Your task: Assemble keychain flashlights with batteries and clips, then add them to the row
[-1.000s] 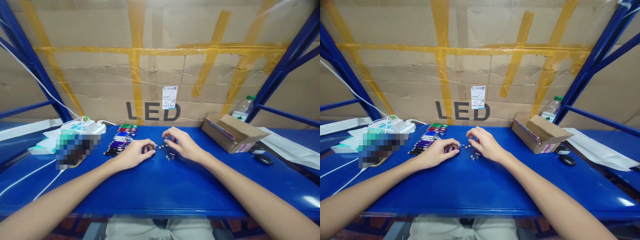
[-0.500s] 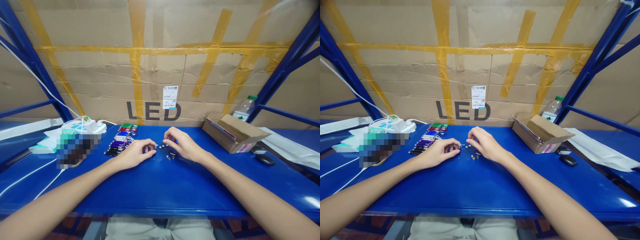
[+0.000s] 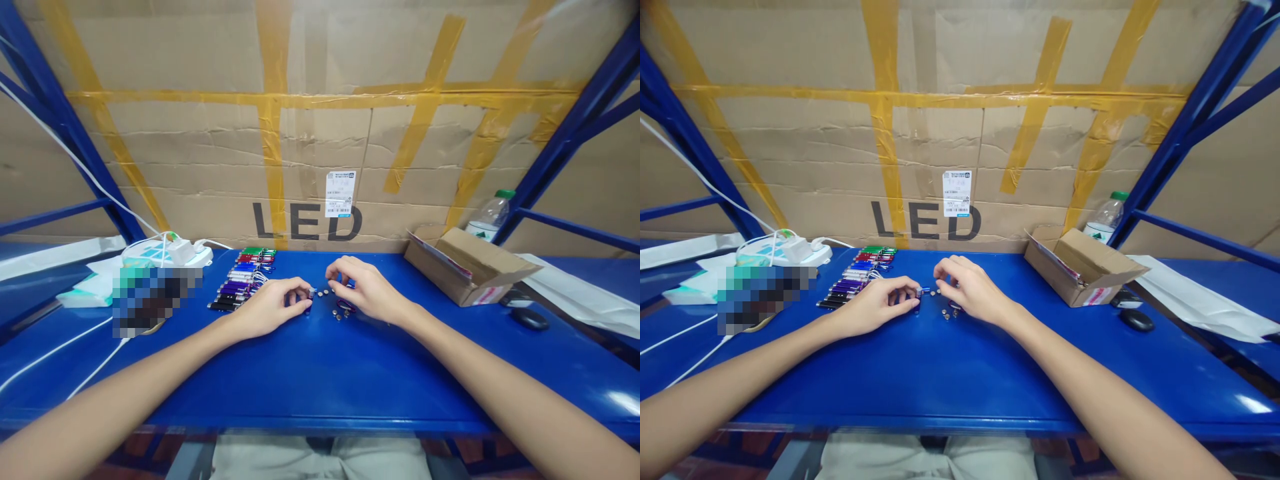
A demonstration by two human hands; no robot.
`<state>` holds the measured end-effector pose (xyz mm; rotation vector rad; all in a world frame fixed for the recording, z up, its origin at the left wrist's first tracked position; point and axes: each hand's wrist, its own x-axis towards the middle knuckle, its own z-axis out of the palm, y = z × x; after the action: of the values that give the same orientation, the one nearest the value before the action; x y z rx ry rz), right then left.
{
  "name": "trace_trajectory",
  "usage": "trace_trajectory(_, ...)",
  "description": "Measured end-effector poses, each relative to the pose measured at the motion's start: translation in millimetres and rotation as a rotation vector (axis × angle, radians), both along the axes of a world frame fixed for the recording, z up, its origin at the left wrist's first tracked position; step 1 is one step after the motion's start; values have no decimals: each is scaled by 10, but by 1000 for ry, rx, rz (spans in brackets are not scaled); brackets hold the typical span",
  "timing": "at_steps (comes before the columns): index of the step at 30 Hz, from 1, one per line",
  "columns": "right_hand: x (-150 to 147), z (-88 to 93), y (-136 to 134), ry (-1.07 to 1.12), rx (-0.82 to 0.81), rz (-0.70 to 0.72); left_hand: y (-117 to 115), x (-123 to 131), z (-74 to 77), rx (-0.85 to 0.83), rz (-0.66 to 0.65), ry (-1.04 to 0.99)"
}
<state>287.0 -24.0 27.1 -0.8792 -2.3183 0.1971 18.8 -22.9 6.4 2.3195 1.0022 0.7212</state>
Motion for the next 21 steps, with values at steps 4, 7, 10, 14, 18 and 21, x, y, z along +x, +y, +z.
trace_trajectory(4, -15, 20, -32, 64, -60, -6, 3, 1, -8, -4, 6, -3)
trace_trajectory(7, -32, 36, -56, 121, -130, -13, -5, 5, -3, -21, 8, -4)
trace_trajectory(10, -52, 35, -71, 147, -171, 7, -19, 12, 9, -33, -12, -13)
trace_trajectory(14, -82, 21, -86, 158, -217, 60, -38, 19, 19, -39, -45, -25)
trace_trajectory(18, -111, 31, -115, 173, -225, 77, -54, 22, 28, -44, -72, -30)
trace_trajectory(21, -125, 47, -138, 193, -234, 86, -59, 24, 32, -57, -98, -29)
